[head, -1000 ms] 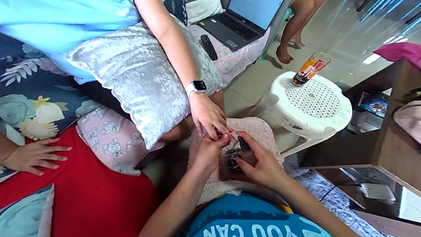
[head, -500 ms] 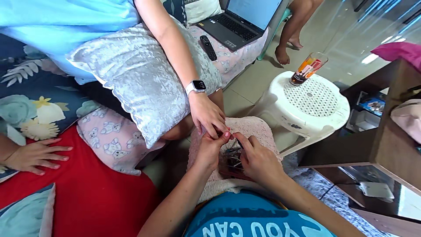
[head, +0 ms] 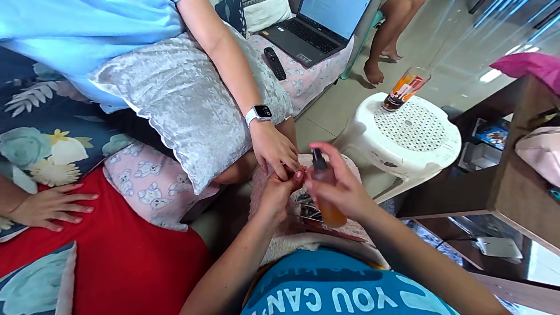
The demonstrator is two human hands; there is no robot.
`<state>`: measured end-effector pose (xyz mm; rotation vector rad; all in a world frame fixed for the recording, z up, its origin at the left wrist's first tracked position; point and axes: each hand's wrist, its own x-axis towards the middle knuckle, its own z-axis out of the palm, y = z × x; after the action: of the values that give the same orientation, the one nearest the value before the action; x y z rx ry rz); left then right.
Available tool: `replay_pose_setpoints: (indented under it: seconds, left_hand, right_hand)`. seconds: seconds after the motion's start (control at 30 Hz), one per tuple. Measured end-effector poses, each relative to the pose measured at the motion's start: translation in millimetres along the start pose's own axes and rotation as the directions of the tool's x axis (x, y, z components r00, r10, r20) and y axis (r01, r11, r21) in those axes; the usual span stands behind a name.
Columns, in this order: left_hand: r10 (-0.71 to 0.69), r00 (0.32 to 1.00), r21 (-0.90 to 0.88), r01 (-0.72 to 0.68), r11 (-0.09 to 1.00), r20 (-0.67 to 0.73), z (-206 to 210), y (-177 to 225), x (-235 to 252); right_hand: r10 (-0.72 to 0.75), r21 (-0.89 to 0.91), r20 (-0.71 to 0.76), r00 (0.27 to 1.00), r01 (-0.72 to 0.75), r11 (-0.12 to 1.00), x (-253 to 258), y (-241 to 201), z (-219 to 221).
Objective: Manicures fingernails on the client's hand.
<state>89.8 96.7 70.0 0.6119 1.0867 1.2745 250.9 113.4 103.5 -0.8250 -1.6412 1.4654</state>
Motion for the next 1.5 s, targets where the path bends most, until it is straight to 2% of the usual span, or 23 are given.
replay_pose_setpoints:
  seconds: [0.07,0.2,0.23,0.3,0.37,0.43,0.47,0.53,0.6,0.67,0.83,0.9,1.0,1.03,1.1,1.2,1.37,1.5]
  left_hand:
    - [-0.004,1.000,-0.011,0.004,1.000,-0.006,1.1,-0.9,-0.6]
    - [-0.002,1.000,-0.025,0.002,1.000,-0.031,2.5,1.8,-4.8]
    - [0.000,1.000,-0.028,-0.001,1.000,-0.029,2.5,2.8,-5.9]
    - [0.007,1.000,-0.043,-0.007,0.999,0.000,1.1,4.2,-7.9]
    - [0.001,0.998,-0.068,0.003,0.998,0.060,-2.4,6.2,-7.9]
    - [0.002,0.992,-0.067,0.007,0.998,0.129,-8.5,8.7,-7.1]
    - [-0.003,0.988,-0.053,0.011,0.999,0.157,-11.3,9.9,-5.5]
    - [0.010,0.979,-0.016,-0.007,1.000,0.202,-16.2,10.3,-2.5]
    - [0.029,0.979,0.030,-0.036,0.999,0.202,-18.7,9.6,-1.2]
    - [0.053,0.980,0.073,-0.068,0.995,0.190,-22.0,7.8,-1.0]
    - [0.093,0.971,0.109,-0.119,0.987,0.219,-26.8,6.0,-4.2]
    - [0.099,0.970,0.098,-0.123,0.988,0.222,-26.8,5.9,-5.3]
    - [0.112,0.964,0.082,-0.135,0.987,0.240,-26.7,5.8,-5.7]
    - [0.115,0.962,0.071,-0.136,0.988,0.247,-26.7,5.5,-5.4]
    - [0.122,0.959,0.048,-0.139,0.989,0.256,-26.1,4.3,-4.8]
    - [0.125,0.957,0.034,-0.138,0.990,0.262,-25.2,3.9,-5.7]
    - [0.119,0.946,-0.014,-0.121,0.993,0.301,-29.6,1.5,-5.6]
    - [0.121,0.933,-0.055,-0.109,0.993,0.338,-29.3,0.6,-4.0]
  right_hand:
    - [0.054,0.227,-0.013,0.998,-0.050,0.973,23.4,-9.3,1.4]
    - [-0.032,0.399,-0.230,0.973,0.125,0.908,54.2,-11.1,6.6]
    - [-0.077,0.411,-0.228,0.970,0.168,0.896,50.4,-7.2,10.2]
    - [-0.190,0.382,-0.119,0.975,0.222,0.897,31.5,8.9,14.0]
    - [-0.319,0.247,0.055,0.946,0.297,0.922,9.2,31.5,11.5]
    - [-0.422,-0.053,0.300,0.856,0.457,0.888,-10.6,49.7,5.7]
    - [-0.413,-0.219,0.423,0.807,0.533,0.817,-18.0,53.8,4.6]
    - [-0.335,-0.467,0.569,0.751,0.630,0.620,-28.3,60.2,11.3]
    - [-0.263,-0.572,0.614,0.744,0.649,0.502,-33.1,64.9,15.6]
    - [-0.266,-0.605,0.625,0.734,0.671,0.429,-33.6,67.8,16.2]
    - [-0.306,-0.594,0.655,0.691,0.721,0.357,-37.9,77.0,18.3]
    - [-0.327,-0.626,0.607,0.725,0.689,0.365,-39.2,79.2,15.4]
    - [-0.395,-0.817,0.342,0.853,0.477,0.324,-33.2,80.9,8.6]
    - [-0.386,-0.870,0.268,0.883,0.394,0.297,-28.1,80.1,5.1]
    - [-0.264,-0.931,0.200,0.943,0.267,0.248,-19.2,78.4,-1.1]
    - [-0.014,-0.953,0.201,0.979,0.199,0.228,-14.0,75.3,-3.6]
    - [0.077,-0.936,0.307,0.949,0.286,0.203,-15.4,68.4,-8.7]
    - [0.067,-0.914,0.386,0.920,0.372,0.159,-14.7,69.0,-16.4]
